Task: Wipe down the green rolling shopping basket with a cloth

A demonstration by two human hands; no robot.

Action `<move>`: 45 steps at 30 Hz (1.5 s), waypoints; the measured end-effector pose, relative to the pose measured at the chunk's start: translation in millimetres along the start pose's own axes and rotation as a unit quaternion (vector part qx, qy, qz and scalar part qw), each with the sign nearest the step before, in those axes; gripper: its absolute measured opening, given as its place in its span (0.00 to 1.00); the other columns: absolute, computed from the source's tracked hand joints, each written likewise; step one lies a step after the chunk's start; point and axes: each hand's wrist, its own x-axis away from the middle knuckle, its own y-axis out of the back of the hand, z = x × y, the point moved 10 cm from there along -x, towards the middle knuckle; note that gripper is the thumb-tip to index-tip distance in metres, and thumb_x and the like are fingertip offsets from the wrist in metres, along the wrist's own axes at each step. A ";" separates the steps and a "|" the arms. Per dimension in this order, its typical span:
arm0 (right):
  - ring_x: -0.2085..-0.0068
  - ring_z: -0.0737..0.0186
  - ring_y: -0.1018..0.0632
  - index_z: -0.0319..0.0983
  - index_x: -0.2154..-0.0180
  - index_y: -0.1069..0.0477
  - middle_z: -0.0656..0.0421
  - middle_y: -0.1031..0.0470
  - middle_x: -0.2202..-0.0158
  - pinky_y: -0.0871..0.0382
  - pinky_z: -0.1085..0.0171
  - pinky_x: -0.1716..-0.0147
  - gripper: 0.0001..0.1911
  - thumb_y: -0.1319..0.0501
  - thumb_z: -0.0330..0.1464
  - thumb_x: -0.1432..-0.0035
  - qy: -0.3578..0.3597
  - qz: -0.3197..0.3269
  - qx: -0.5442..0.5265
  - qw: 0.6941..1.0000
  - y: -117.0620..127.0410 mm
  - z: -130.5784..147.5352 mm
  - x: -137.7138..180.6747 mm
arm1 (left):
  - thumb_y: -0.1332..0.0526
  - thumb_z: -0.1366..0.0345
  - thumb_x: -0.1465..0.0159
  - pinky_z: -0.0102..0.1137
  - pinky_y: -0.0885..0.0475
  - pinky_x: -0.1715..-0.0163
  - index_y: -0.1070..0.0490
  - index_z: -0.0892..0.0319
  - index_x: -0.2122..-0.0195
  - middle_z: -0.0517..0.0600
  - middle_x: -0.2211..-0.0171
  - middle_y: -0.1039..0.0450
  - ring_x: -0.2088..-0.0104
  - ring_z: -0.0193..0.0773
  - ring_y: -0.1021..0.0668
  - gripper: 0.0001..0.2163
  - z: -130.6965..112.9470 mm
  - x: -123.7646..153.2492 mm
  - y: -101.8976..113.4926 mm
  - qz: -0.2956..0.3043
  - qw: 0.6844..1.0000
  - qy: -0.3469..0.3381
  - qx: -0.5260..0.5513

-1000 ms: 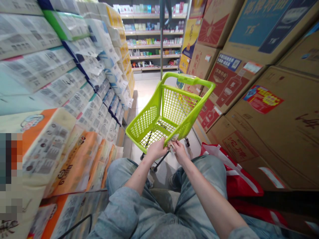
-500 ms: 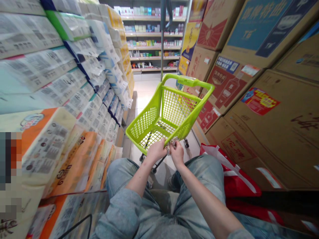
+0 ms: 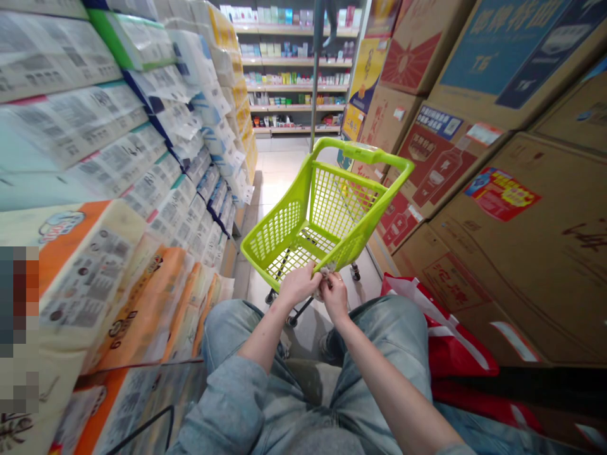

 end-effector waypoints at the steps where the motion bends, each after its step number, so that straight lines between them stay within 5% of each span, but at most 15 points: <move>1: 0.65 0.59 0.29 0.40 0.72 0.31 0.56 0.32 0.68 0.36 0.62 0.64 0.09 0.48 0.34 0.46 -0.004 -0.001 -0.002 1.000 0.7 -2.7 -3.2 | 0.56 0.56 0.35 0.31 0.35 0.69 0.38 0.54 0.57 0.51 0.64 0.24 0.63 0.44 0.23 0.13 -0.4 0.0 -0.1 -0.001 1.000 0.001 -0.001; 8: 0.69 0.63 0.31 0.39 0.77 0.33 0.59 0.33 0.73 0.39 0.66 0.69 0.08 0.46 0.34 0.49 0.014 0.040 -0.009 0.999 -1.1 -3.2 -12.7 | 0.60 0.50 0.34 0.31 0.34 0.65 0.38 0.54 0.54 0.52 0.62 0.25 0.61 0.42 0.23 0.19 -6.4 1.0 5.3 -0.017 1.000 -0.004 0.026; 13: 0.74 0.66 0.33 0.37 0.75 0.30 0.62 0.32 0.78 0.40 0.68 0.73 0.13 0.44 0.39 0.49 -0.056 0.049 -0.098 0.992 -0.9 -14.1 -12.6 | 0.63 0.47 0.34 0.31 0.34 0.66 0.35 0.55 0.59 0.52 0.64 0.24 0.62 0.43 0.23 0.23 -5.6 0.6 6.0 -0.027 0.999 -0.004 0.024; 20: 0.68 0.59 0.26 0.34 0.67 0.28 0.54 0.24 0.70 0.34 0.64 0.67 0.18 0.40 0.43 0.51 -0.140 -0.066 -0.159 0.975 10.5 -28.0 -9.5 | 0.67 0.44 0.36 0.32 0.34 0.66 0.34 0.55 0.58 0.53 0.64 0.24 0.62 0.44 0.23 0.28 -4.2 -0.1 3.7 -0.013 1.000 0.004 0.026; 25: 0.67 0.56 0.24 0.35 0.68 0.28 0.51 0.22 0.69 0.32 0.62 0.66 0.18 0.41 0.44 0.52 -0.153 -0.077 -0.145 0.975 4.7 -39.2 -15.9 | 0.72 0.44 0.36 0.35 0.33 0.64 0.34 0.55 0.56 0.54 0.63 0.24 0.61 0.45 0.23 0.31 -7.7 -0.7 1.0 0.003 0.999 0.001 0.040; 30: 0.70 0.56 0.24 0.37 0.72 0.29 0.53 0.23 0.72 0.32 0.62 0.69 0.15 0.41 0.44 0.52 -0.144 -0.043 -0.100 0.984 6.3 -47.3 -15.5 | 0.73 0.49 0.34 0.36 0.33 0.58 0.35 0.54 0.50 0.54 0.55 0.26 0.54 0.45 0.25 0.31 -6.2 -4.2 0.6 0.015 0.997 0.007 0.078; 35: 0.68 0.60 0.25 0.39 0.64 0.34 0.56 0.24 0.67 0.33 0.64 0.68 0.15 0.40 0.40 0.52 -0.118 -0.134 -0.094 0.979 36.0 -44.9 -16.0 | 0.74 0.52 0.33 0.34 0.33 0.57 0.34 0.55 0.50 0.54 0.52 0.27 0.52 0.43 0.26 0.31 -2.5 -8.0 -0.9 0.041 0.993 0.023 0.110; 41: 0.68 0.60 0.28 0.39 0.71 0.32 0.58 0.28 0.72 0.35 0.63 0.65 0.08 0.43 0.37 0.48 -0.036 -0.121 -0.024 0.992 36.4 -8.8 -26.8 | 0.71 0.56 0.32 0.34 0.32 0.58 0.37 0.57 0.47 0.57 0.53 0.27 0.52 0.44 0.25 0.27 -8.5 -7.2 -0.9 0.033 0.998 0.002 0.046; 45: 0.60 0.57 0.29 0.39 0.67 0.30 0.54 0.31 0.64 0.35 0.60 0.59 0.08 0.47 0.33 0.45 0.028 -0.119 0.035 0.992 26.7 10.5 -13.4 | 0.71 0.56 0.32 0.34 0.31 0.60 0.37 0.56 0.48 0.55 0.54 0.27 0.54 0.44 0.24 0.27 -14.8 -6.2 0.5 0.011 1.000 -0.020 0.010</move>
